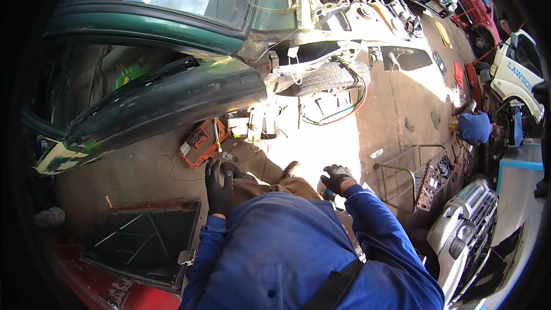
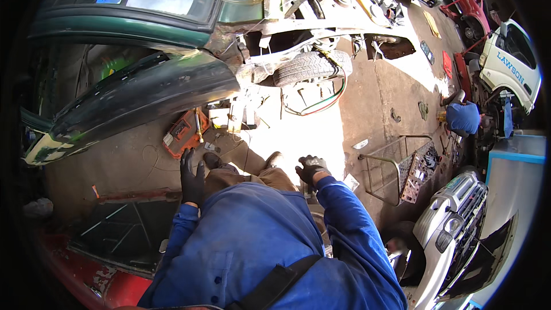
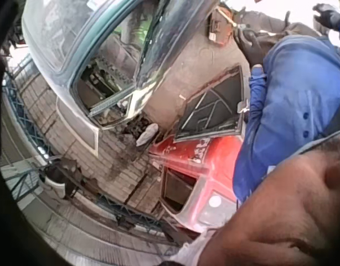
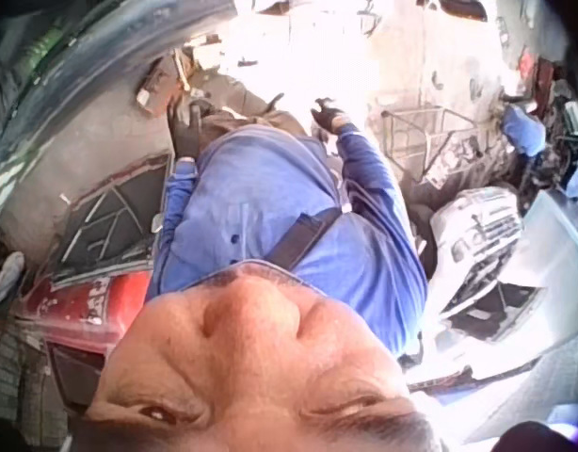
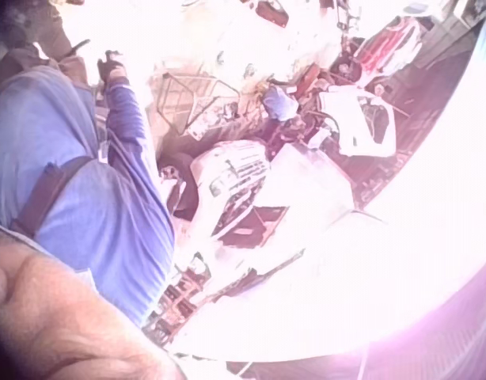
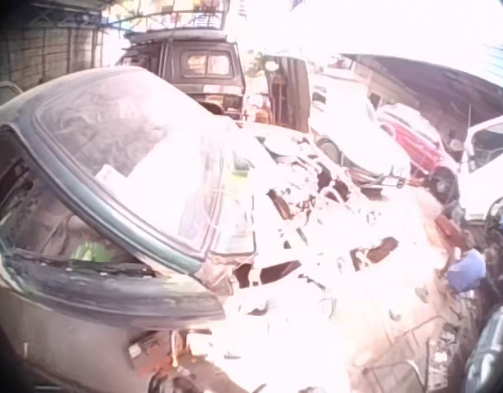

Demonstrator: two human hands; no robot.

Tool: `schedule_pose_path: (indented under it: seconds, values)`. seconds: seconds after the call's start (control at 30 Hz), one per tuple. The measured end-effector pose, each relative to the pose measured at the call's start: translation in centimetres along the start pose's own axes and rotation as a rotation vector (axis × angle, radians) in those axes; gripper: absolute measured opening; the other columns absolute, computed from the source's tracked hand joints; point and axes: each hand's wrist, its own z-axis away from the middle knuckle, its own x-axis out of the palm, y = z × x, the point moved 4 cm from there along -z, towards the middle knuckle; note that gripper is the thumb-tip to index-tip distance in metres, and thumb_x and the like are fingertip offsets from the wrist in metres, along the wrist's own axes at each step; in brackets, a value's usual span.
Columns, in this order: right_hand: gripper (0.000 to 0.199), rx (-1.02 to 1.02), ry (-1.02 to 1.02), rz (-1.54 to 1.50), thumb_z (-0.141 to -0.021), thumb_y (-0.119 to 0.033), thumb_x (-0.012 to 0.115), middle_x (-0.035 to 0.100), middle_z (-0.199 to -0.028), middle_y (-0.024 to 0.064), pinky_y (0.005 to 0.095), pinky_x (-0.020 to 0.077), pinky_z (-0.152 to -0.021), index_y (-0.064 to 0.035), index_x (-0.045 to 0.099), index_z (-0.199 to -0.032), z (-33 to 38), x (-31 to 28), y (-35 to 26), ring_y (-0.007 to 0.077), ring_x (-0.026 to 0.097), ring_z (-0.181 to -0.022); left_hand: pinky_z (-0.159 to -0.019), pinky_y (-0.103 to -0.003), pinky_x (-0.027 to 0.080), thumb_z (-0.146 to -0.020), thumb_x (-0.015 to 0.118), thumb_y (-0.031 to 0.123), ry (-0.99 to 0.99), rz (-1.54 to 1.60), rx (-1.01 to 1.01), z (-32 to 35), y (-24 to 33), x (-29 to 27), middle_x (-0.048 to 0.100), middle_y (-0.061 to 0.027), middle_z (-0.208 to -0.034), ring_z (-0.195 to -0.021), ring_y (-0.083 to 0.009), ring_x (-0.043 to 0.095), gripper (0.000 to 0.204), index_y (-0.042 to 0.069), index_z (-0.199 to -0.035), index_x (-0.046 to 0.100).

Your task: The person assembles an air pressure gun by attaching a nozzle, connecting a hose, and securing the components. The person handles the nozzle, hose, and pressure gun parts in a cluttered auto repair shop.

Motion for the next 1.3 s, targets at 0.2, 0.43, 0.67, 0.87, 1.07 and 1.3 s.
schedule_pose_path:
  seconds: [0.2, 0.43, 0.67, 0.87, 1.07, 1.3]
  values:
    - [0.057, 0.582, 0.228, -0.522, -0.100, -0.048, 0.063, 0.069, -0.144, 0.0226, 0.0484, 0.0501, -0.115, -0.0085, 0.070, -0.140, 7.3, 13.2, 26.0, 0.0394, 0.065, -0.136, -0.131, -0.049, 0.031, -0.104, 0.070, 0.015, 0.033, -0.134, 0.414, -7.8, 13.9, 3.9, 0.040, -0.0228, -0.170, -0.162, -0.0388, 0.034, 0.059, 0.000, -0.158, 0.052]
    - [0.055, 0.709, 0.454, -1.040, -0.101, -0.042, 0.070, 0.077, -0.127, 0.0254, 0.0451, 0.0556, -0.104, -0.0003, 0.071, -0.138, 9.6, 24.8, 28.1, 0.0389, 0.074, -0.122, -0.133, -0.063, 0.022, -0.107, 0.066, 0.035, 0.574, -0.546, 0.695, -21.9, 26.4, 0.4, 0.035, -0.0186, -0.175, -0.163, -0.0484, 0.026, 0.064, 0.013, -0.164, 0.047]
    - [0.049, 0.670, 0.517, -1.341, -0.104, -0.034, 0.069, 0.076, -0.132, 0.0239, 0.0427, 0.0539, -0.109, 0.0007, 0.071, -0.138, 5.9, 27.2, 23.4, 0.0363, 0.072, -0.128, -0.129, -0.075, 0.018, -0.107, 0.058, 0.054, 0.723, -1.038, 0.484, -28.1, 25.1, 0.8, 0.032, -0.0037, -0.180, -0.164, -0.0474, 0.023, 0.066, 0.030, -0.167, 0.045]
    - [0.043, 0.577, 0.606, -1.327, -0.105, -0.036, 0.068, 0.079, -0.122, 0.0236, 0.0437, 0.0565, -0.101, -0.0040, 0.073, -0.133, 2.8, 20.2, 26.4, 0.0350, 0.075, -0.118, -0.130, -0.075, 0.015, -0.106, 0.062, 0.049, 0.738, -1.013, 0.472, -28.3, 24.7, 1.0, 0.032, -0.0033, -0.180, -0.164, -0.0474, 0.023, 0.066, 0.028, -0.166, 0.047]
    - [0.037, 0.346, 0.612, -1.209, -0.107, -0.032, 0.067, 0.078, -0.125, 0.0231, 0.0445, 0.0571, -0.101, -0.0036, 0.075, -0.129, -4.2, 6.0, 30.0, 0.0374, 0.074, -0.119, -0.133, -0.069, 0.014, -0.097, 0.072, 0.034, 0.674, -1.031, 0.379, -28.0, 25.1, 1.2, 0.036, -0.0049, -0.178, -0.164, -0.0471, 0.021, 0.069, 0.020, -0.162, 0.053]
    - [0.039, 0.052, 0.570, -0.811, -0.109, -0.034, 0.059, 0.078, -0.125, 0.0217, 0.0466, 0.0577, -0.100, -0.0058, 0.077, -0.129, -10.2, -13.5, 30.2, 0.0398, 0.074, -0.118, -0.137, -0.061, 0.002, -0.103, 0.060, 0.045, 0.529, -1.179, 0.094, -28.4, 25.7, 1.2, 0.031, -0.0042, -0.180, -0.168, -0.0411, 0.011, 0.068, 0.022, -0.166, 0.048]
